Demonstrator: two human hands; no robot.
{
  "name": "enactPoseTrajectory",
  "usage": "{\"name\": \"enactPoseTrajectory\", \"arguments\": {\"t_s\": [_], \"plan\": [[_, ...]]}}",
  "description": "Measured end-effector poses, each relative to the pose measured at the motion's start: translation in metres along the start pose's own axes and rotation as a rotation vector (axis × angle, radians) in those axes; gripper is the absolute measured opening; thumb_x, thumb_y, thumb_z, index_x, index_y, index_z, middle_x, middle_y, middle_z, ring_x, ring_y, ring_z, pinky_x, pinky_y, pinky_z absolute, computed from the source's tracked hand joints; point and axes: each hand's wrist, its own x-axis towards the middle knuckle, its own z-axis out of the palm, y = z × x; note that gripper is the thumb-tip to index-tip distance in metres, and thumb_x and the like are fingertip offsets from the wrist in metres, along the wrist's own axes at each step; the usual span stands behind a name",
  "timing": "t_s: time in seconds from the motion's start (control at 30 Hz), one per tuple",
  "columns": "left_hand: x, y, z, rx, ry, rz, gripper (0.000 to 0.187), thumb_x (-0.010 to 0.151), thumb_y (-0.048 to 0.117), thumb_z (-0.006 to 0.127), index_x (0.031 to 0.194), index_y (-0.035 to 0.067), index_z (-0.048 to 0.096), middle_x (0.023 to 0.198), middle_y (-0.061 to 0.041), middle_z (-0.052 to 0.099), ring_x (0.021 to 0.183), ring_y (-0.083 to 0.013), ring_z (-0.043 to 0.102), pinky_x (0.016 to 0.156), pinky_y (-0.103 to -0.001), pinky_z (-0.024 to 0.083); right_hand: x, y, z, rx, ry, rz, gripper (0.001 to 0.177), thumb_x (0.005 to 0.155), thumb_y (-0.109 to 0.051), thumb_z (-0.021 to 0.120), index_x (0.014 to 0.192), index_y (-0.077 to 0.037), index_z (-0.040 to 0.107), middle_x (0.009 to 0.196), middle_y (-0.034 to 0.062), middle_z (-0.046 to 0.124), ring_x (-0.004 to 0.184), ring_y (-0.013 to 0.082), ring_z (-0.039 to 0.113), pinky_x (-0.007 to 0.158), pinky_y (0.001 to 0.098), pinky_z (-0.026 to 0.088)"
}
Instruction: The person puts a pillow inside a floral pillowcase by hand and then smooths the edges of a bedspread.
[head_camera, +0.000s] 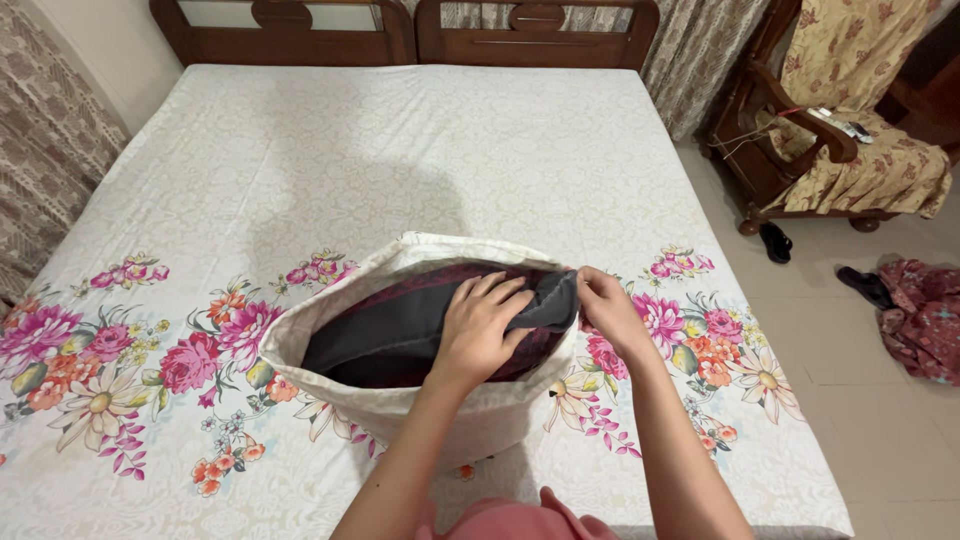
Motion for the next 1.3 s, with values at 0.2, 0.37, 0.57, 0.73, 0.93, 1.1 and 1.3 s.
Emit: {"name": "enactPoseTrajectory", "arguments": {"t_s": [0.2, 0.37, 0.57, 0.73, 0.93, 1.1, 1.3], "plan": [[-0.004, 0.004, 0.014, 0.058, -0.266, -0.028, 0.043, 0.079, 0.036, 0.078, 0.115, 0.013, 0.074, 0.119, -0.011, 0.071, 0.121, -0.0319, 0.059, 0.103, -0.05, 0.041, 0.012, -0.019, -0.002, 0.041, 0.141, -0.188, 0.037, 0.107, -0.032, 0.052, 0.081, -0.008, 0.064, 0.059, -0.0072, 0.044, 0.051, 0.0042, 0.036, 0.045, 0.0237, 0.027], [0.007, 0.006, 0.072, 0.27, -0.513, -0.144, 0.035, 0.088, 0.045, 0.075, 0.095, 0.012, 0.08, 0.109, -0.011, 0.075, 0.113, -0.0316, 0.063, 0.106, -0.047, 0.042, -0.013, 0.007, 0.024, 0.145, 0.09, -0.281, 0.041, 0.112, -0.032, 0.055, 0.081, -0.006, 0.06, 0.07, -0.0117, 0.045, 0.064, 0.0001, 0.035, 0.052, 0.0228, 0.029], [0.033, 0.003, 0.072, 0.017, -0.578, -0.261, 0.045, 0.079, 0.048, 0.074, 0.104, 0.012, 0.079, 0.107, -0.015, 0.076, 0.104, -0.0332, 0.07, 0.096, -0.046, 0.051, -0.009, 0.011, -0.014, 0.5, 0.193, -0.171, 0.031, 0.105, -0.029, 0.052, 0.085, -0.01, 0.067, 0.073, -0.0061, 0.063, 0.063, 0.003, 0.051, 0.057, 0.0224, 0.042], [0.047, -0.019, 0.083, -0.492, -0.42, -0.47, 0.079, 0.074, 0.059, 0.075, 0.127, 0.001, 0.062, 0.122, -0.025, 0.067, 0.117, -0.0375, 0.066, 0.099, -0.042, 0.051, -0.013, 0.031, -0.044, 0.307, 0.307, -0.176, 0.038, 0.109, -0.034, 0.056, 0.081, -0.01, 0.063, 0.064, -0.0071, 0.053, 0.052, 0.0025, 0.038, 0.046, 0.0234, 0.028], [0.059, -0.016, 0.125, -0.053, -0.805, -0.586, 0.058, 0.092, 0.043, 0.052, 0.131, 0.004, 0.069, 0.141, -0.018, 0.062, 0.13, -0.0331, 0.061, 0.108, -0.044, 0.048, -0.013, 0.039, -0.043, 0.316, 0.32, -0.212, 0.039, 0.109, -0.036, 0.056, 0.081, -0.01, 0.062, 0.066, -0.0081, 0.052, 0.056, 0.0016, 0.039, 0.05, 0.0222, 0.031], [0.067, 0.002, 0.129, -0.018, -0.789, -0.672, 0.057, 0.095, 0.041, 0.049, 0.137, 0.006, 0.065, 0.15, -0.017, 0.053, 0.141, -0.0307, 0.048, 0.115, -0.042, 0.039, -0.023, 0.044, -0.04, 0.35, 0.389, -0.257, 0.036, 0.111, -0.034, 0.058, 0.087, -0.007, 0.064, 0.072, -0.0083, 0.053, 0.062, 0.001, 0.038, 0.054, 0.0213, 0.03], [0.061, 0.009, 0.142, -0.191, -0.763, -0.859, 0.058, 0.094, 0.045, 0.051, 0.134, 0.007, 0.067, 0.147, -0.019, 0.059, 0.138, -0.0314, 0.055, 0.112, -0.042, 0.044, -0.037, 0.039, -0.042, 0.427, 0.39, -0.238, 0.035, 0.109, -0.035, 0.055, 0.093, -0.007, 0.068, 0.08, -0.0046, 0.065, 0.068, 0.0025, 0.051, 0.061, 0.0205, 0.042]]}}
